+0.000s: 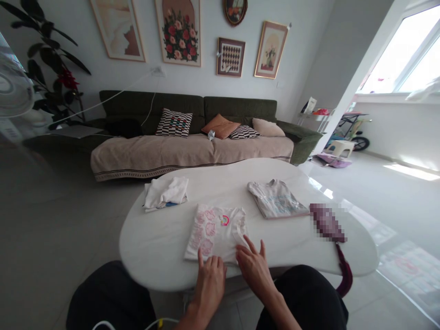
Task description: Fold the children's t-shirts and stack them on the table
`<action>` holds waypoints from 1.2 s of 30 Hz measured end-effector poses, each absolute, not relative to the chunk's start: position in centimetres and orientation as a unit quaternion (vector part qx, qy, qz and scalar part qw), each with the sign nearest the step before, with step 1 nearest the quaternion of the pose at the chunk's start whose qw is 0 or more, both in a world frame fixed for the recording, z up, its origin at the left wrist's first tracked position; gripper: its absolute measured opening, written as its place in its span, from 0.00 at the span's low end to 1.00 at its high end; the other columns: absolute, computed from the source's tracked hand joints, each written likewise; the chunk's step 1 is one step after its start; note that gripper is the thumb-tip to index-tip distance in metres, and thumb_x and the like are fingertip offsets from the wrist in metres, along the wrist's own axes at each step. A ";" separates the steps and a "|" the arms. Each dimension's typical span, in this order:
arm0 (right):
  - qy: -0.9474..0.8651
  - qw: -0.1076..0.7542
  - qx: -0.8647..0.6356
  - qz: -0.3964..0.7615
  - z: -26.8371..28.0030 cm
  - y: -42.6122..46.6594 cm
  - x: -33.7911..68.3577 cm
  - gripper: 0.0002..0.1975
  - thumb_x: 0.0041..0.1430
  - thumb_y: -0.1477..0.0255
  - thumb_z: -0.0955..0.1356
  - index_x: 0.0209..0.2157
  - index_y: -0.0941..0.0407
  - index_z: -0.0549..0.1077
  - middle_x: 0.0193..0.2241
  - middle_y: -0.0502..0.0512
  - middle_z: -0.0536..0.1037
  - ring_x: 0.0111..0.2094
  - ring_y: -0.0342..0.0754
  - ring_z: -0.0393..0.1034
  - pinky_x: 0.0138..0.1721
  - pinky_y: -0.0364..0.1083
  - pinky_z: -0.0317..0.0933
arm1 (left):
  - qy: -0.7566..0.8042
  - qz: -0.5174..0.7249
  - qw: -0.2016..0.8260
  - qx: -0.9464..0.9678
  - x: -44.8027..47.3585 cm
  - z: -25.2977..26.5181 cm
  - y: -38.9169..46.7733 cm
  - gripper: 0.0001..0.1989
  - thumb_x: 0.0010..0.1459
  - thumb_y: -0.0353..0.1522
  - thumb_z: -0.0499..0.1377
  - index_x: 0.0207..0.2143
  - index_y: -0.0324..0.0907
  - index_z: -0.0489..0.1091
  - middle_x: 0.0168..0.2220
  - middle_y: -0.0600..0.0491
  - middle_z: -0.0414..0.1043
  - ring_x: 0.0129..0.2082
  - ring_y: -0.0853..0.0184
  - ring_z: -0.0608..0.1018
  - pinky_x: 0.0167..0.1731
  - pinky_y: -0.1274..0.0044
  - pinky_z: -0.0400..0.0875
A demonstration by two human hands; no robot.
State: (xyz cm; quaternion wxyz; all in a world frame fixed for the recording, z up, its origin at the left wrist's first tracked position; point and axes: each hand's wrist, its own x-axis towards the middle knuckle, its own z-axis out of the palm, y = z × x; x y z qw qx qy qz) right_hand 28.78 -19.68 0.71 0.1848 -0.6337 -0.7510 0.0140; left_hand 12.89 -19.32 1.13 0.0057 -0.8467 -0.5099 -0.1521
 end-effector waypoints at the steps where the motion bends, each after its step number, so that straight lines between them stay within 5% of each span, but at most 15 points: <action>1: -0.747 0.178 -0.640 0.003 0.7 -19.6 29.1 0.14 0.60 0.77 0.56 0.30 0.52 0.69 0.46 0.47 0.72 0.60 0.49 0.45 0.56 0.63 0.24 | -0.503 -0.139 0.009 -0.853 13.7 1.1 -19.7 0.13 0.58 0.27 0.46 0.37 0.39 0.71 0.32 0.50 0.71 0.35 0.63 0.73 0.53 0.54 0.50; 9: -0.659 0.071 -0.749 -0.016 -0.2 -18.4 29.7 0.16 0.60 0.72 0.56 0.46 0.55 0.67 0.56 0.61 0.60 0.60 0.56 0.44 0.54 0.66 0.38 | -0.410 -0.085 -0.059 -0.906 18.1 2.3 -18.6 0.17 0.57 0.24 0.44 0.40 0.34 0.71 0.33 0.45 0.73 0.36 0.61 0.73 0.50 0.60 0.57; 15: -0.637 0.052 -0.768 0.033 -1.3 -17.2 31.9 0.21 0.61 0.70 0.54 0.56 0.50 0.57 0.61 0.53 0.48 0.62 0.52 0.35 0.53 0.66 0.41 | -0.445 -0.138 -0.104 -0.879 15.9 3.3 -14.9 0.13 0.60 0.37 0.48 0.38 0.43 0.69 0.38 0.52 0.72 0.34 0.70 0.73 0.39 0.73 0.68; 22: -0.672 0.071 -0.726 0.129 -0.9 -15.1 35.1 0.22 0.59 0.68 0.56 0.56 0.47 0.55 0.61 0.48 0.46 0.62 0.52 0.26 0.54 0.63 0.43 | -0.543 -0.156 -0.056 -0.823 12.5 0.9 -13.1 0.19 0.57 0.39 0.53 0.52 0.47 0.62 0.56 0.48 0.58 0.53 0.56 0.62 0.51 0.59 0.56; 26: -0.706 0.065 -0.687 0.161 0.1 -13.9 36.3 0.23 0.57 0.69 0.58 0.55 0.45 0.57 0.61 0.47 0.47 0.62 0.51 0.26 0.54 0.61 0.42 | -0.594 -0.138 -0.003 -0.793 11.7 -0.6 -16.4 0.29 0.53 0.45 0.53 0.56 0.48 0.57 0.57 0.44 0.57 0.56 0.45 0.56 0.51 0.52 0.49; 30: -0.730 0.060 -0.664 0.152 1.3 -12.4 36.7 0.23 0.54 0.73 0.60 0.52 0.45 0.62 0.61 0.47 0.48 0.62 0.53 0.25 0.55 0.62 0.39 | -0.571 -0.096 0.019 -0.815 10.4 -1.7 -20.9 0.34 0.47 0.48 0.56 0.57 0.50 0.54 0.56 0.41 0.58 0.56 0.44 0.58 0.49 0.52 0.51; 33: -0.742 0.065 -0.655 0.127 2.0 -11.2 35.9 0.23 0.49 0.80 0.61 0.48 0.49 0.68 0.60 0.51 0.52 0.62 0.54 0.31 0.55 0.60 0.41 | -0.531 -0.077 -0.017 -0.844 9.1 -0.8 -22.1 0.32 0.48 0.48 0.55 0.56 0.53 0.56 0.54 0.41 0.61 0.54 0.47 0.62 0.48 0.51 0.53; 36: -0.746 0.116 -0.649 0.094 2.3 -9.8 34.1 0.21 0.48 0.83 0.59 0.42 0.54 0.71 0.54 0.55 0.64 0.58 0.49 0.48 0.53 0.50 0.47 | -0.527 -0.121 -0.024 -0.841 8.6 1.4 -20.4 0.23 0.56 0.43 0.49 0.55 0.54 0.58 0.56 0.46 0.59 0.55 0.52 0.61 0.49 0.54 0.54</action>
